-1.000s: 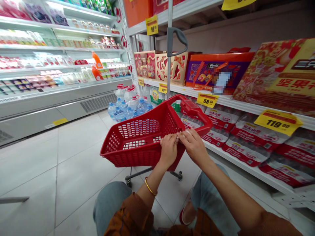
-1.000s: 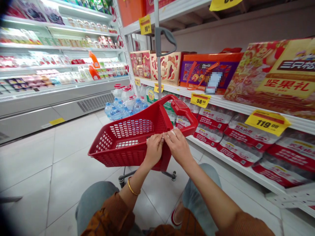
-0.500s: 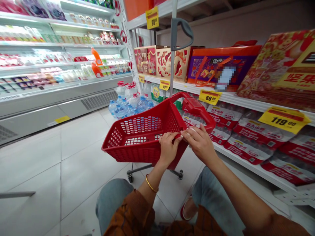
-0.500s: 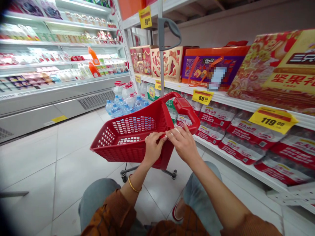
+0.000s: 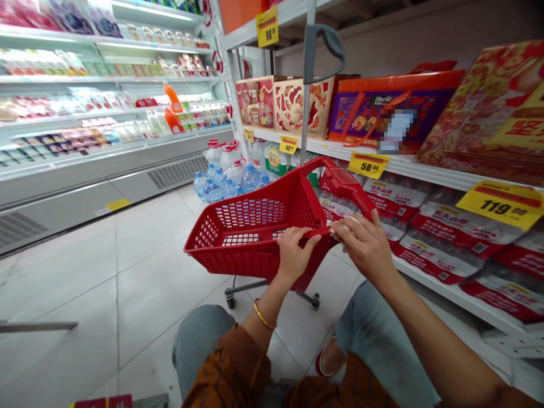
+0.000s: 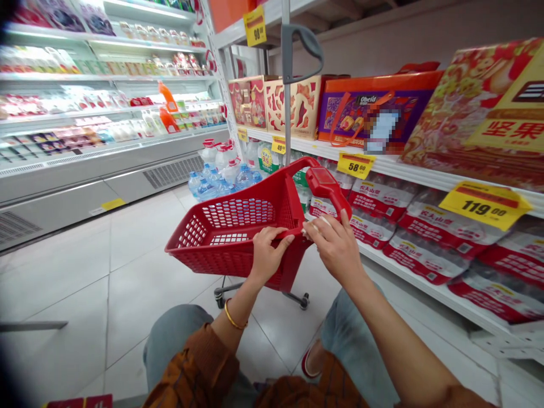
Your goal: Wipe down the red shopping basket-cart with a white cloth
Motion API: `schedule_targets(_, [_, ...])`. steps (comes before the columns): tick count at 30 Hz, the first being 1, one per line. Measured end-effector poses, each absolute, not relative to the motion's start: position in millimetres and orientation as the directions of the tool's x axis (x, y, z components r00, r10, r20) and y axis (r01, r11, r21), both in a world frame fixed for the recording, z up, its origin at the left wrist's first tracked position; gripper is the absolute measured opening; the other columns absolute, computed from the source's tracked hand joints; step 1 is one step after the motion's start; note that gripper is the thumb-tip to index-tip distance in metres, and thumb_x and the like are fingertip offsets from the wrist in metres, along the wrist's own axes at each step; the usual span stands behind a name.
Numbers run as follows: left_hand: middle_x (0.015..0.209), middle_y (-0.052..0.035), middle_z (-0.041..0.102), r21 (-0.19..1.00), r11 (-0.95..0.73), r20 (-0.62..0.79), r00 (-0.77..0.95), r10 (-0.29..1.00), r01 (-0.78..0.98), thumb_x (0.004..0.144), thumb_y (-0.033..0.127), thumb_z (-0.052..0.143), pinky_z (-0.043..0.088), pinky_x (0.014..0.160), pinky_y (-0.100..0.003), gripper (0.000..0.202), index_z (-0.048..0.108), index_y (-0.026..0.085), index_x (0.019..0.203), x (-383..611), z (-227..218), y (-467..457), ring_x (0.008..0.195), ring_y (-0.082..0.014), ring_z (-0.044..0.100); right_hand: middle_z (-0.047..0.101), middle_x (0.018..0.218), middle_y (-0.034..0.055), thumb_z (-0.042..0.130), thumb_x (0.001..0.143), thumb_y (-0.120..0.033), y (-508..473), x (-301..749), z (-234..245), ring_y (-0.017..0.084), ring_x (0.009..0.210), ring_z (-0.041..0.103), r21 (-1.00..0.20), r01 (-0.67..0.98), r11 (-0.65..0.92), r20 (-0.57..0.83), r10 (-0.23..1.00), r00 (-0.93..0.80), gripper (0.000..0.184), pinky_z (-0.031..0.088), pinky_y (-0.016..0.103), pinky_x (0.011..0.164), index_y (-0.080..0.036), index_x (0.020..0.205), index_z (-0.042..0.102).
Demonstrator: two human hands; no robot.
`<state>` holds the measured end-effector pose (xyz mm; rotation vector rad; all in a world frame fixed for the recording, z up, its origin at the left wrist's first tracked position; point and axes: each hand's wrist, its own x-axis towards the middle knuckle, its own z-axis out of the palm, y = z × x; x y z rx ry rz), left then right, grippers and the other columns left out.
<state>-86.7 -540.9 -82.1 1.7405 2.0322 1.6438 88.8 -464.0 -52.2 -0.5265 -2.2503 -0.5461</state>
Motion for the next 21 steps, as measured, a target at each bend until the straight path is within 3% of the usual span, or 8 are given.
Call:
schedule_targets(12, [0.090,-0.0011,0.070,0.672,-0.125,0.573,-0.405,0.712,0.730,0.084,0.037,0.068,0.035,0.087,-0.037,0.018,0.069,0.021,0.091,-84.4,-80.3,-543.4,0.092,-0.0188,0.061,0.067,0.110,0.0087,0.051,0.093,-0.016,-477.1,75.4,-60.1,0.027,0.118,0.051,0.086,0.598,0.797,0.820,0.284,-0.497,0.028,0.036,0.054,0.110,-0.021,0.118,0.063])
schedule_targets(17, [0.089,-0.0011,0.067,0.628,-0.107,0.580,-0.372,0.725,0.771,0.088,0.037,0.063,0.036,0.084,-0.036,0.021,0.070,0.026,0.104,-87.0,-80.5,-545.3,0.089,-0.0185,0.059,0.067,0.113,0.0091,0.049,0.092,-0.014,-489.7,52.3,-69.8,0.027,0.120,0.050,0.119,0.557,0.822,0.797,0.256,-0.547,0.034,0.037,0.054,0.111,-0.022,0.124,0.060])
schedule_targets(21, [0.084,-0.0008,0.066,0.631,-0.121,0.583,-0.366,0.725,0.766,0.087,0.038,0.063,0.037,0.082,-0.035,0.019,0.072,0.026,0.098,-91.5,-82.8,-545.0,0.086,-0.0179,0.059,0.069,0.111,0.0058,0.049,0.093,-0.014,-484.5,54.7,-69.5,0.023,0.117,0.054,0.156,0.543,0.825,0.806,0.212,-0.553,0.033,0.031,0.051,0.114,-0.025,0.122,0.061])
